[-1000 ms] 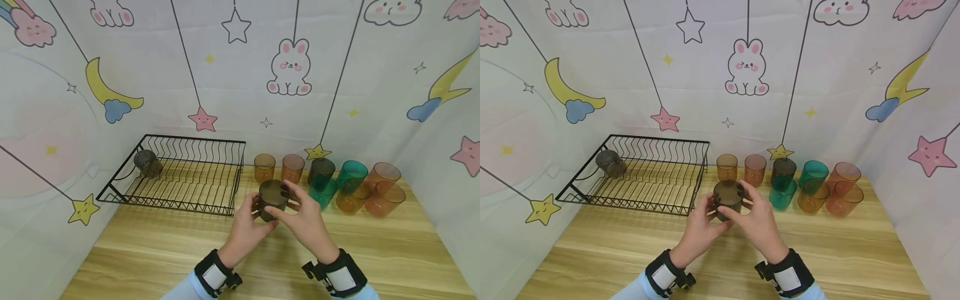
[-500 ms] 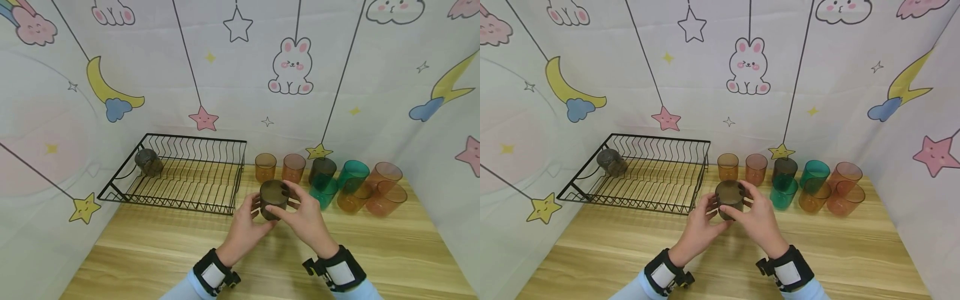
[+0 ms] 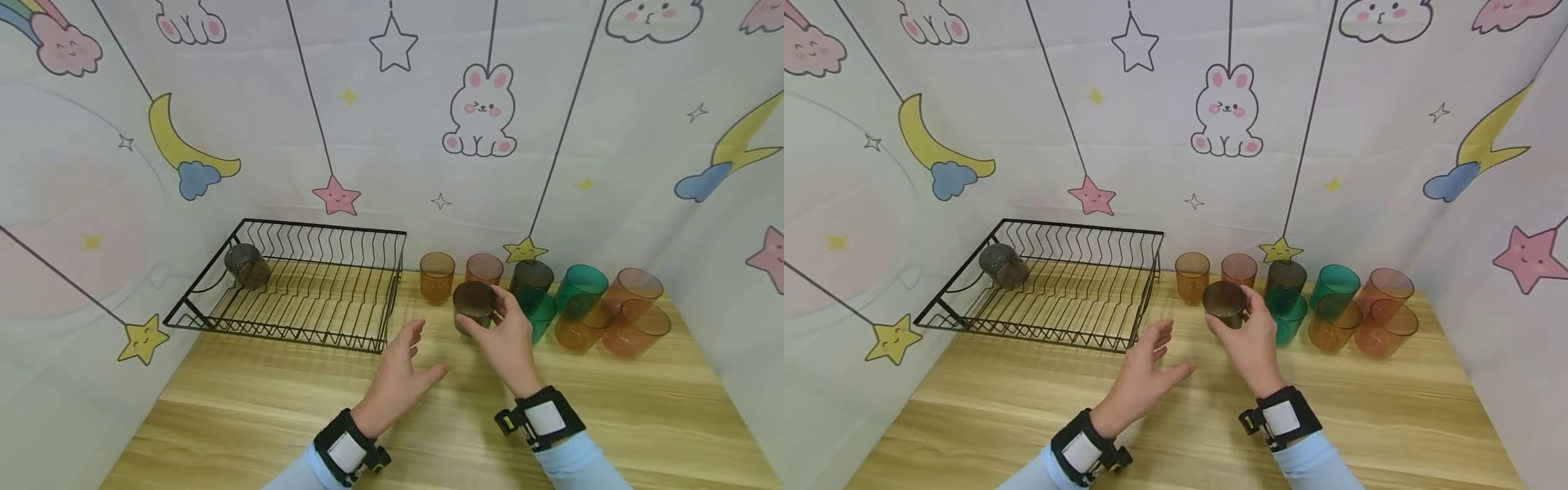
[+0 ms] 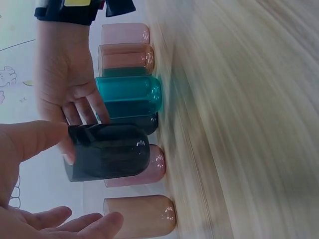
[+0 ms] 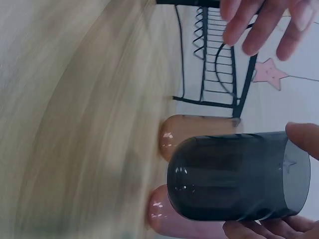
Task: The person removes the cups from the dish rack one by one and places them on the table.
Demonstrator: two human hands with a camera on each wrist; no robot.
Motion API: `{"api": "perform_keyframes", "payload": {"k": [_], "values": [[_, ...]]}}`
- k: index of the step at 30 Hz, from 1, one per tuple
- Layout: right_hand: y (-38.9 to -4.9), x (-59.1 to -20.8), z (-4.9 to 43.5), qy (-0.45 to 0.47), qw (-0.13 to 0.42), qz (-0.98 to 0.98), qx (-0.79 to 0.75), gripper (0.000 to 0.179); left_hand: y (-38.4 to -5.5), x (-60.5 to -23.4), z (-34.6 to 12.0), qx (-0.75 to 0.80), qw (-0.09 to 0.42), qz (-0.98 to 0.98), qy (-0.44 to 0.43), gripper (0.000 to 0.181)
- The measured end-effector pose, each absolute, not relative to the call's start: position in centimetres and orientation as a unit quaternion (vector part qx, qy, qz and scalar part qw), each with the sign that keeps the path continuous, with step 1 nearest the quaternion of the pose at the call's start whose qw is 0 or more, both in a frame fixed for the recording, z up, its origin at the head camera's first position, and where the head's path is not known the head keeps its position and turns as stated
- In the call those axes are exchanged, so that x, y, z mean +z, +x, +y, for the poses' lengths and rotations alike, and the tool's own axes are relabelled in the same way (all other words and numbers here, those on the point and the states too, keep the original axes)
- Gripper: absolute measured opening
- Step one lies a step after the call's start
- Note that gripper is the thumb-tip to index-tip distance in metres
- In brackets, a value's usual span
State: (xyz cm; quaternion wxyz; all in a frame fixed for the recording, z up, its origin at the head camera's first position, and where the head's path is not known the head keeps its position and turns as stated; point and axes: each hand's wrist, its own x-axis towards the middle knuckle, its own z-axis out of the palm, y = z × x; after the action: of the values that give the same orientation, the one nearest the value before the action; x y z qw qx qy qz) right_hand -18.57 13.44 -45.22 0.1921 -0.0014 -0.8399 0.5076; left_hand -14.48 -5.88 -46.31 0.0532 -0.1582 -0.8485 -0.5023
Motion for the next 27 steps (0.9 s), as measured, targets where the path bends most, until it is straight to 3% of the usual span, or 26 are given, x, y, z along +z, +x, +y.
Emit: {"api": "perform_keyframes", "payload": {"k": [11,27], "values": [[-20.2,-47.6,14.0,-0.020,0.208,-0.870,0.446,0.084,-14.8,-46.6,-6.1,-0.412,0.054,-0.886,-0.204,0.061],[-20.5,-48.3,14.3,-0.037,0.216,-0.886,0.408,0.089,-14.2,-45.3,-6.6,-0.369,0.040,-0.899,-0.233,0.060]]}}
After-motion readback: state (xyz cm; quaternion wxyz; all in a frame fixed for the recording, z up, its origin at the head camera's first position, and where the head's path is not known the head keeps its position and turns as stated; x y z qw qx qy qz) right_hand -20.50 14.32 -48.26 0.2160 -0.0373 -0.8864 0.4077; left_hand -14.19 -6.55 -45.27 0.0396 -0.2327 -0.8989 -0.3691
